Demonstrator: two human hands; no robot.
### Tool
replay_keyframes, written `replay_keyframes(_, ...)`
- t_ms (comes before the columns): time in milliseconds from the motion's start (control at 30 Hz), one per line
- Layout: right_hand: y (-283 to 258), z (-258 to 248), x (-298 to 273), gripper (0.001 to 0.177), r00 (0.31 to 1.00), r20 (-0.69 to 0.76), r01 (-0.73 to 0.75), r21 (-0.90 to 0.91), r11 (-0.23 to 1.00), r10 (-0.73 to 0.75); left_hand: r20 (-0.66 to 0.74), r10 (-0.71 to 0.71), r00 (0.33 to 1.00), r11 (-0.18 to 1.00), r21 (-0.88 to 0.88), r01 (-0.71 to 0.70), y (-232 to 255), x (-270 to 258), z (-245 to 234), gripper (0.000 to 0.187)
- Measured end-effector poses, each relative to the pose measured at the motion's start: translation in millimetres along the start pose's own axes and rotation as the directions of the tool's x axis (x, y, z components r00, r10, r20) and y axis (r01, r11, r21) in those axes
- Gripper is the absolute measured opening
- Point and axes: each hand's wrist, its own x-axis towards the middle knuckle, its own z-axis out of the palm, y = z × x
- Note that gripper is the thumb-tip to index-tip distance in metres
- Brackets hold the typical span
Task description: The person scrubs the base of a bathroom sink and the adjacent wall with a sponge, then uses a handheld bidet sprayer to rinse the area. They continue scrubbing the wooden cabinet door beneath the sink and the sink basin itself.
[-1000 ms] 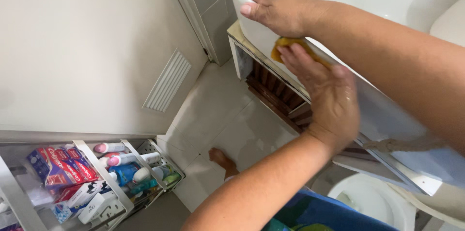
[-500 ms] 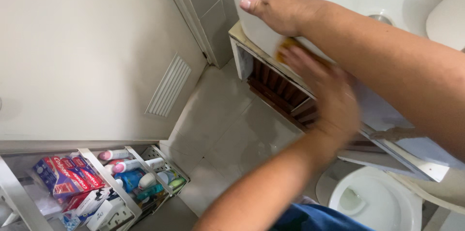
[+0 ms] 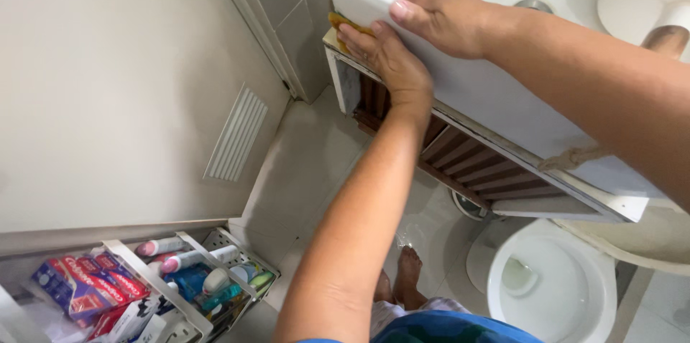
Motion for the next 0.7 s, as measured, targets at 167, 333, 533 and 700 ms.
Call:
replay_keyframes(167, -9, -3, -22, 0.078, 0.979, 0.042, -0.2, -0.002, 0.98, 0.2, 0.165, -0.211, 0.964, 0.977, 0.011, 0.212, 17, -118, 33, 0.107)
replay_keyframes(333, -18, -5, -30, 0.075, 0.963, 0.014, -0.27, 0.018, 0.963, 0.27, 0.317, 0.185, 0.93, 0.923, 0.268, -0.275, 18, -185, 35, 0.102)
replay_keyframes(533, -3, -10, -42, 0.077, 0.975, 0.045, -0.215, -0.019, 0.976, 0.215, 0.033, 0.101, 0.994, 0.987, 0.12, -0.104, 22, -72, 21, 0.102)
replay_keyframes(700, 13, -11, -59, 0.083, 0.951, 0.17, -0.255, -0.032, 0.966, 0.257, -0.041, 0.137, 0.99, 0.983, 0.131, -0.131, 26, -54, 26, 0.095)
